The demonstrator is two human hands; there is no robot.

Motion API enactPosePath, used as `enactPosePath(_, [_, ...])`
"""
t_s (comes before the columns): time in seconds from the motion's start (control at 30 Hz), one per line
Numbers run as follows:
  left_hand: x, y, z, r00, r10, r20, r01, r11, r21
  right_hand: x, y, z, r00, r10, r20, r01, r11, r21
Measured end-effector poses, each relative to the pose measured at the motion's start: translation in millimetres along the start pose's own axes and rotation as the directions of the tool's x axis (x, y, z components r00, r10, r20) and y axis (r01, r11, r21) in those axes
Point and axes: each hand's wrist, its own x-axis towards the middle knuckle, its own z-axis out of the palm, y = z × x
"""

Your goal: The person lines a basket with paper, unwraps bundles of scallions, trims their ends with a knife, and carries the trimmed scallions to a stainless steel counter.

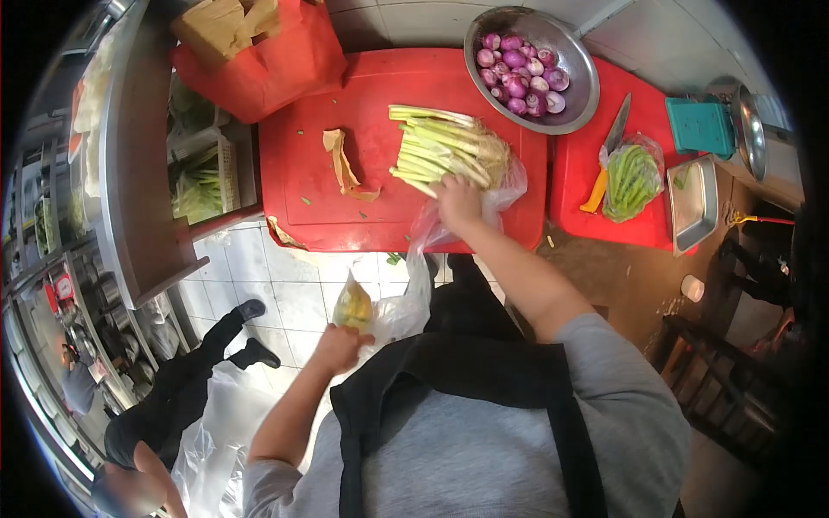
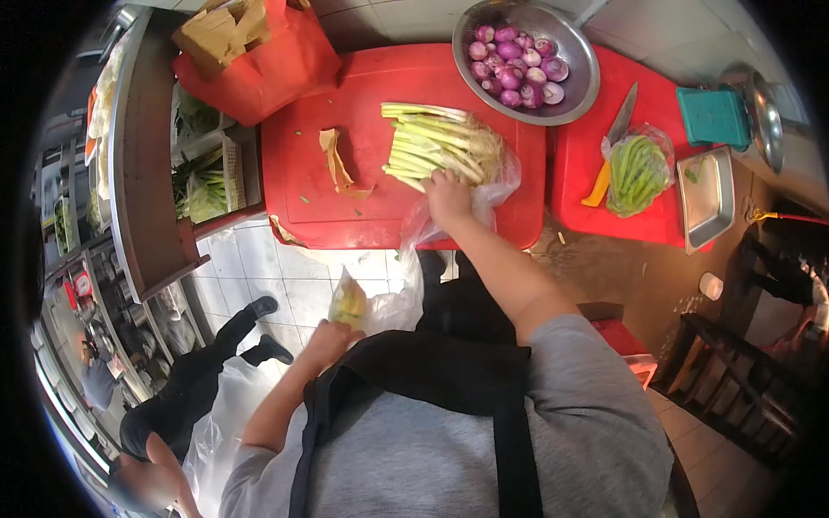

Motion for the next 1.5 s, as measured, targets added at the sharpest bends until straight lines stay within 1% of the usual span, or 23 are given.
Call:
enactPosePath(0.1, [17.2,-15.6,66.2,0.968,-0.16,0.195,0.158,0.987,0.022,32.7,20.5,-20.3,0.994,0.092,0.053,-0.097,0.991,0.09])
enactPosePath(0.17, [6.8,-35.0,115.9,0.935,-0.299,0.193,0.311,0.95,-0.037,52.6,32.1,-31.4,0.98,0.129,0.15,-0.149,0.981,0.127])
enactPosePath(0.2, [-2.2,-41.1,130.8,0.91,-0.367,0.195,0.385,0.921,-0.065,54.4,33.2,-34.0,0.986,0.091,0.14,-0.115,0.978,0.175])
enactPosePath(0.3, [-30.6,-41.4,134.5,0.885,-0.377,0.274,0.407,0.912,-0.058,51.8,37.3,-30.3,0.995,0.01,0.097,-0.041,0.947,0.318])
enactPosePath(0.4, [-35.2,-30.1,113.9,0.904,-0.408,0.128,0.423,0.897,-0.127,6.3,35.0,-44.1,0.978,-0.152,-0.144,0.182,0.956,0.228])
enactPosePath(0.47, [-31.4,-27.6,99.9,0.948,-0.305,-0.09,0.284,0.94,-0.188,-39.1,30.7,-65.1,0.987,-0.094,-0.13,0.114,0.982,0.153])
enactPosePath(0.53, [-25.0,-21.3,84.4,0.953,-0.167,-0.252,0.108,0.967,-0.232,-75.2,50.3,-47.2,0.996,0.019,-0.09,-0.013,0.998,0.062])
enactPosePath(0.6, [-9.7,-16.8,57.5,0.929,0.0,-0.369,-0.101,0.962,-0.253,-99.1,89.8,-8.9,0.982,0.179,0.064,-0.189,0.955,0.226])
enactPosePath(0.63, [2.2,-13.7,44.0,0.937,0.017,-0.348,-0.102,0.968,-0.229,-104.5,101.7,0.5,0.957,0.249,0.148,-0.283,0.912,0.296])
enactPosePath(0.7, [31.1,-4.7,13.0,0.953,0.045,-0.301,-0.102,0.979,-0.178,-89.3,100.2,-11.7,0.981,0.17,-0.09,-0.122,0.913,0.389])
enactPosePath(0.73, [47.3,5.4,-8.8,0.955,0.009,-0.296,-0.083,0.968,-0.238,-79.2,96.0,-24.7,0.969,0.133,-0.209,-0.035,0.908,0.417])
enactPosePath(0.83, [88.1,43.1,-70.7,0.919,-0.008,-0.395,-0.136,0.932,-0.337,-52.0,73.8,-77.8,0.9,0.416,0.134,-0.345,0.491,0.8])
enactPosePath(0.93, [105.0,87.7,-117.1,0.852,-0.035,-0.522,-0.247,0.853,-0.46,-45.7,45.4,-139.4,0.906,0.423,0.015,-0.282,0.576,0.767])
enactPosePath(1.0, [118.4,105.6,-127.4,0.797,-0.091,-0.597,-0.307,0.79,-0.53,-51.2,34.3,-164.6,0.953,0.268,-0.144,-0.124,0.773,0.622])
enactPosePath(1.03, [134.2,108.0,-122.5,0.771,-0.073,-0.632,-0.327,0.806,-0.493,-56.9,29.7,-170.1,0.962,0.176,-0.208,-0.041,0.847,0.529])
enactPosePath(1.13, [171.3,109.8,-106.3,0.686,0.028,-0.728,-0.402,0.848,-0.346,-84.0,13.4,-169.7,0.98,-0.07,-0.189,0.165,0.815,0.556])
enactPosePath(1.23, [162.3,119.5,-120.4,0.591,0.212,-0.778,-0.493,0.859,-0.14,-105.0,13.3,-174.9,0.932,0.135,-0.337,0.188,0.615,0.765])
enactPosePath(1.27, [153.1,121.8,-121.6,0.57,0.27,-0.776,-0.511,0.856,-0.077,-109.5,29.5,-166.5,0.91,0.339,-0.238,0.042,0.497,0.867])
enactPosePath(1.33, [131.7,126.3,-118.3,0.55,0.382,-0.743,-0.531,0.846,0.043,-120.6,72.4,-131.1,0.754,0.655,0.047,-0.196,0.155,0.968])
enactPosePath(1.4, [109.8,128.7,-110.4,0.546,0.494,-0.677,-0.542,0.824,0.165,-120.1,81.1,-113.6,0.77,0.602,0.214,-0.336,0.097,0.937])
enactPosePath(1.43, [101.4,126.7,-105.9,0.562,0.516,-0.647,-0.582,0.802,0.134,-120.0,85.9,-102.2,0.766,0.571,0.295,-0.405,0.073,0.911])
enactPosePath(1.47, [98.0,122.3,-100.2,0.549,0.532,-0.645,-0.62,0.776,0.112,-122.1,97.5,-62.5,0.858,0.302,0.416,-0.304,-0.353,0.885])
enactPosePath(1.5, [96.5,116.5,-92.4,0.536,0.547,-0.644,-0.657,0.749,0.089,-127.1,112.6,-3.7,0.925,0.003,0.38,-0.263,-0.717,0.645])
